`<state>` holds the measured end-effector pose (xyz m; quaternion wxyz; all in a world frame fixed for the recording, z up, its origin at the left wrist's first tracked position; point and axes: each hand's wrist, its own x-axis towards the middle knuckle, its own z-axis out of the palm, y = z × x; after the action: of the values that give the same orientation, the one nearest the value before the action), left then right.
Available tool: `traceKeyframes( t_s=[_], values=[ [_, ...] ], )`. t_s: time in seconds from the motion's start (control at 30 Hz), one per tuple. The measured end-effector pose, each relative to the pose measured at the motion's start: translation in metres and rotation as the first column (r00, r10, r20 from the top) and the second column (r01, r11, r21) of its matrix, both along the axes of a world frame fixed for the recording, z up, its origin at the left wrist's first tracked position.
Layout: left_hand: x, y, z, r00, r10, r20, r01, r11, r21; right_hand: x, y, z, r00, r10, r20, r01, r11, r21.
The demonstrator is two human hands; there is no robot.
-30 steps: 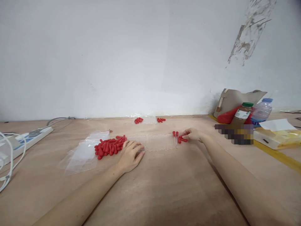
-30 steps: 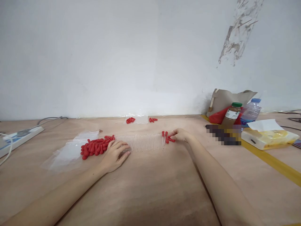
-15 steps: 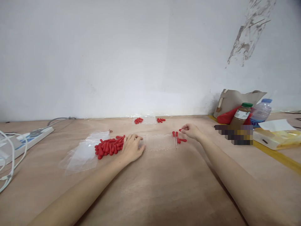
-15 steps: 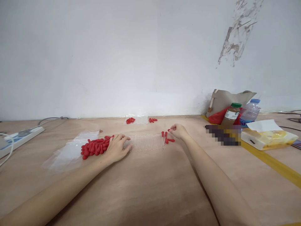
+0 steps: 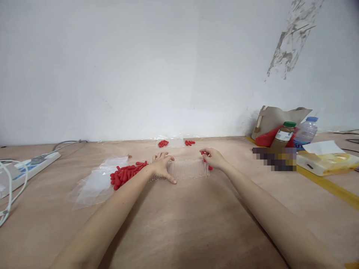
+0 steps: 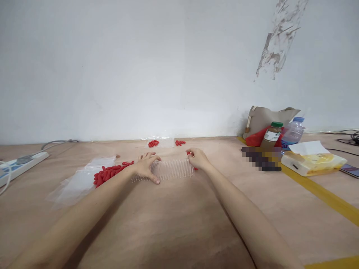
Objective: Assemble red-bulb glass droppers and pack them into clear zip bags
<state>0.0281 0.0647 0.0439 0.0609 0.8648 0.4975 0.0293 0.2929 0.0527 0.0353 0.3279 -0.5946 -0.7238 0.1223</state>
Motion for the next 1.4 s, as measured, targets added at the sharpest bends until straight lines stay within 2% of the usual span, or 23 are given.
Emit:
traceKeyframes(
  t_s=[0.23, 0.33, 0.43, 0.53, 0.63, 0.87, 1.0, 1.07, 1.23, 1.4],
  values=[
    [-0.007, -0.023, 0.001, 0.992, -0.112, 0.054, 0.109, 0.992, 0.057, -0.003, -0.004, -0.001, 0.997, -0.031, -0.064, 0.032, 0.999, 0.017],
    [-0.011, -0.037, 0.001, 0.989, -0.124, 0.082, 0.118, 0.991, 0.065, -0.011, -0.008, 0.0, 0.992, -0.042, -0.121, 0.048, 0.998, 0.043],
    [-0.011, -0.048, 0.0, 0.991, -0.099, 0.085, 0.093, 0.993, 0.067, -0.023, -0.014, 0.002, 0.976, 0.074, -0.203, -0.06, 0.995, 0.075],
    [-0.007, -0.051, -0.005, 0.993, -0.095, 0.068, 0.089, 0.992, 0.09, -0.034, -0.021, 0.002, 0.953, 0.217, -0.21, -0.203, 0.975, 0.085],
    [-0.002, -0.048, -0.01, 0.991, -0.113, 0.071, 0.105, 0.988, 0.114, -0.041, -0.026, 0.001, 0.949, 0.257, -0.181, -0.247, 0.966, 0.074],
    [0.006, -0.049, -0.008, 0.987, -0.03, 0.156, -0.014, 0.962, 0.272, -0.036, -0.022, -0.005, 0.961, 0.221, -0.166, -0.215, 0.975, 0.053],
    [0.013, -0.066, -0.013, 0.976, 0.133, 0.172, -0.192, 0.899, 0.394, -0.036, -0.019, -0.008, 0.962, 0.216, -0.165, -0.206, 0.976, 0.073],
    [0.017, -0.073, -0.016, 0.969, 0.179, 0.17, -0.234, 0.886, 0.4, -0.038, -0.02, -0.009, 0.963, 0.193, -0.188, -0.18, 0.98, 0.087],
    [0.025, -0.084, -0.015, 0.969, 0.215, 0.121, -0.245, 0.9, 0.36, -0.047, -0.025, -0.013, 0.963, 0.121, -0.241, -0.091, 0.987, 0.129],
    [0.016, -0.098, -0.005, 0.974, 0.218, 0.067, -0.228, 0.918, 0.325, -0.058, -0.043, -0.019, 0.918, 0.265, -0.297, -0.211, 0.957, 0.201]
  ],
)
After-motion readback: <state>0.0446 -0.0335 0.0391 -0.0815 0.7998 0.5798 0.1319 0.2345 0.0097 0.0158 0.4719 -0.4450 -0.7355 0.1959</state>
